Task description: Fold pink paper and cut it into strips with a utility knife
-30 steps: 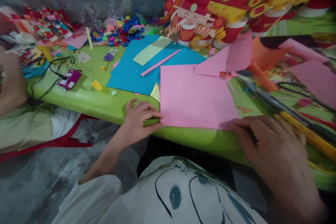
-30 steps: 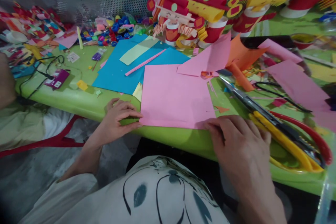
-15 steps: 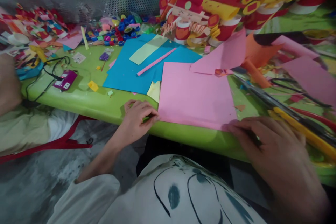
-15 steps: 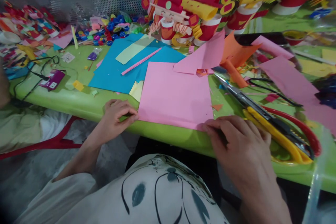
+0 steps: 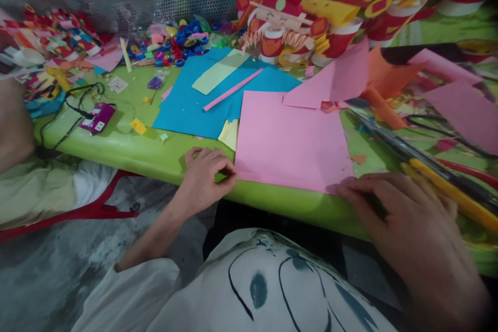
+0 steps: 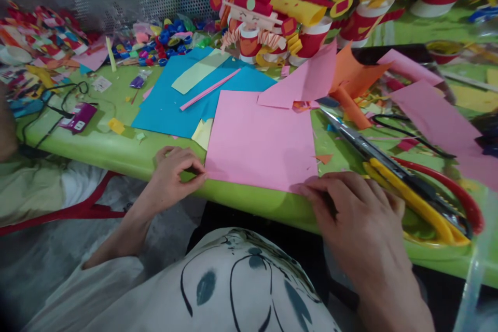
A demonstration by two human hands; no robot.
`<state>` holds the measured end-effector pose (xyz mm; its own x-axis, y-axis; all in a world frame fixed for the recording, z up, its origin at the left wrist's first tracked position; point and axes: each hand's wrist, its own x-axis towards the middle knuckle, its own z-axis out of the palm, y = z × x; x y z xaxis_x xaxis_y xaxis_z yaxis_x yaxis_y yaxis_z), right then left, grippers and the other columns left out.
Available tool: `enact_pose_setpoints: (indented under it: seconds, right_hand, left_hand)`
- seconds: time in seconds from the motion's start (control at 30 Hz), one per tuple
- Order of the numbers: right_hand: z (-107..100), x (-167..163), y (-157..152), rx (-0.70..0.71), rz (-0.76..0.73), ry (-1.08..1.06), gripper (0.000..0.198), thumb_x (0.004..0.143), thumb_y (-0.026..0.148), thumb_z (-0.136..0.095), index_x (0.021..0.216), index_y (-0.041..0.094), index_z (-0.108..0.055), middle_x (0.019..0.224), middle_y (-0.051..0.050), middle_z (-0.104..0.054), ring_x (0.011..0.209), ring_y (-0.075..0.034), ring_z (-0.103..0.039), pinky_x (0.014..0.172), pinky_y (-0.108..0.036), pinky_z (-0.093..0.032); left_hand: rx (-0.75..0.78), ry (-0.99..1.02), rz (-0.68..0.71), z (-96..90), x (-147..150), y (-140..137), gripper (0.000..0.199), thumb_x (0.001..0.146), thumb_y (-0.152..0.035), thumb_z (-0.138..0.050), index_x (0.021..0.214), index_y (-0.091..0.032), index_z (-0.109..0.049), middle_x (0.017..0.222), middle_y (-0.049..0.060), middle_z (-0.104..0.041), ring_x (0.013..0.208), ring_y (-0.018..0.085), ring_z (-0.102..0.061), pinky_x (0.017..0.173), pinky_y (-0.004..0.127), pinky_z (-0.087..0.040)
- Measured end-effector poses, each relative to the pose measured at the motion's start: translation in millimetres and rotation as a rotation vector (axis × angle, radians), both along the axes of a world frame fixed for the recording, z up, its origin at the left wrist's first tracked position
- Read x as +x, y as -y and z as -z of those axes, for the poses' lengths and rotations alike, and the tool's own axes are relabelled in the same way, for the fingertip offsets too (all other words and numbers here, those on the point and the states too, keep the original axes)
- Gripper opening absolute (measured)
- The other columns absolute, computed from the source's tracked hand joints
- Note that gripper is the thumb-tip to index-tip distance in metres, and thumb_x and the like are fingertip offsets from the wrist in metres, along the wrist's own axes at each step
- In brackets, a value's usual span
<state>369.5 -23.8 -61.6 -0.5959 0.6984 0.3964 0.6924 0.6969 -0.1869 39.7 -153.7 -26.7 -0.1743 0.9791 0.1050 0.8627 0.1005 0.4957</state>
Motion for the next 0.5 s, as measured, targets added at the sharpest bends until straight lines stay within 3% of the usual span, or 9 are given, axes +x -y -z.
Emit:
enact_pose_setpoints:
  seconds: [0.13, 0.23, 0.33, 0.5]
  right_hand:
    - [0.8, -5.6, 3.2, 0.011, 0.129, 0.003, 0.049, 0.107, 0.066, -0.041, 0.104, 0.027, -0.071, 0.108, -0.012, -0.072, 0.102, -0.034, -0.062, 0.082, -0.047, -0.039]
    - [-2.3, -12.6, 8.1, 0.117, 0.112, -0.010, 0.038, 0.108, 0.052, -0.049, 0.099, 0.028, -0.077, 0.107, -0.011, -0.071, 0.098, -0.031, -0.056, 0.082, -0.045, -0.035]
    - [-7.8, -14.6, 12.2, 0.148, 0.032, -0.014, 0.027, 0.108, 0.031, -0.055, 0.097, 0.029, -0.080, 0.100, -0.006, -0.075, 0.090, -0.024, -0.054, 0.082, -0.043, -0.034]
    - [-14.4, -6.3, 20.8, 0.050, -0.049, 0.011, 0.030, 0.105, 0.019, -0.052, 0.114, 0.028, -0.079, 0.112, -0.003, -0.080, 0.097, -0.023, -0.064, 0.096, -0.043, -0.045]
  left_hand:
    - [0.001, 0.007, 0.033, -2.7, 1.0, 0.4, 0.011, 0.099, -0.017, -0.069, 0.106, -0.025, -0.067, 0.099, -0.002, -0.070, 0.095, 0.019, -0.067, 0.110, 0.047, -0.033]
    - [-0.019, -0.127, 0.176, -6.7, 3.3, 1.4, 0.042, 0.102, -0.006, -0.051, 0.128, -0.034, -0.071, 0.117, 0.004, -0.066, 0.109, 0.022, -0.065, 0.111, 0.052, -0.034]
    - [-0.030, -0.286, 0.263, -9.2, 7.7, 3.7, 0.063, 0.096, 0.003, -0.046, 0.130, -0.041, -0.075, 0.127, 0.007, -0.062, 0.114, 0.025, -0.064, 0.115, 0.060, -0.032]
    - [0.120, -0.475, 0.317, -4.6, 18.7, 11.0, 0.051, 0.099, 0.000, -0.049, 0.130, -0.031, -0.076, 0.144, 0.008, -0.067, 0.118, 0.026, -0.066, 0.125, 0.059, -0.028]
